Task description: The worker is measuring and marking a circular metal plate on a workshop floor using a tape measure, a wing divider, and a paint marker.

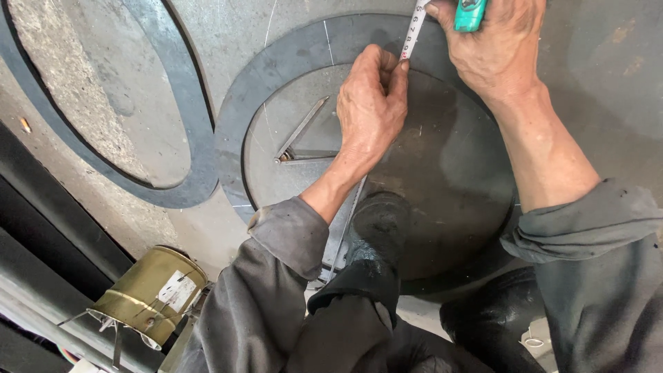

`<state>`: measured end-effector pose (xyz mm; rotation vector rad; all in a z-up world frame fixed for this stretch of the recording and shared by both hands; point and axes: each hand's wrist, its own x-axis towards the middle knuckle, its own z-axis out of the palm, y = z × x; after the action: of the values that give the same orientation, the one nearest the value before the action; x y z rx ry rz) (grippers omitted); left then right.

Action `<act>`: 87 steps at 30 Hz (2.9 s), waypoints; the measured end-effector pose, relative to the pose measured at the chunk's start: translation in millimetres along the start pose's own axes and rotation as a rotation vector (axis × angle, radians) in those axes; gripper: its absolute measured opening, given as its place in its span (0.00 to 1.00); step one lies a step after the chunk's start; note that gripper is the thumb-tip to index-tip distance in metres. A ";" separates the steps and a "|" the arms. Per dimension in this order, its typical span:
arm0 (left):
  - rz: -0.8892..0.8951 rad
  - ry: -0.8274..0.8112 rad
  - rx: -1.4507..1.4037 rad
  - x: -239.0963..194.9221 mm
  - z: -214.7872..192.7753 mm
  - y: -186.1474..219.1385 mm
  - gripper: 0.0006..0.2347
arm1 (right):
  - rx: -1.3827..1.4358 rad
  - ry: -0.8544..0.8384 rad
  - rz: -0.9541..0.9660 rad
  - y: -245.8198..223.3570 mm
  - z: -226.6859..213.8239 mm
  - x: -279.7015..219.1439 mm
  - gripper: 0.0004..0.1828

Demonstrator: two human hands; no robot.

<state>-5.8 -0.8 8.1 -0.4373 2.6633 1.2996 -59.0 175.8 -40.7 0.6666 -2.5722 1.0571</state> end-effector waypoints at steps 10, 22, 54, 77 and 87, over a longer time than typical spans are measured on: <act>-0.023 -0.008 -0.031 -1.8 0.4 -1.5 0.07 | 0.361 -0.111 0.375 -43.0 -33.5 -1.6 0.05; -0.015 0.002 -0.070 -0.3 0.0 -12.7 0.07 | 0.373 -0.183 0.308 -33.9 -25.5 -3.6 0.05; -0.005 -0.014 -0.063 -1.2 2.1 -15.0 0.06 | 0.249 -0.139 0.148 -34.1 -22.6 -4.0 0.05; -0.086 0.030 -0.096 -1.2 -16.7 -9.0 0.06 | 0.608 -0.137 0.462 -22.9 -26.0 -24.3 0.07; -0.174 0.191 -0.126 -1.7 -60.9 -52.3 0.07 | 0.643 -0.002 0.428 -31.3 -19.5 -28.3 0.14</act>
<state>12.4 -79.0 7.0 -0.8296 2.6272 1.4419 -17.2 178.8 -20.7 0.2298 -2.4136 2.0589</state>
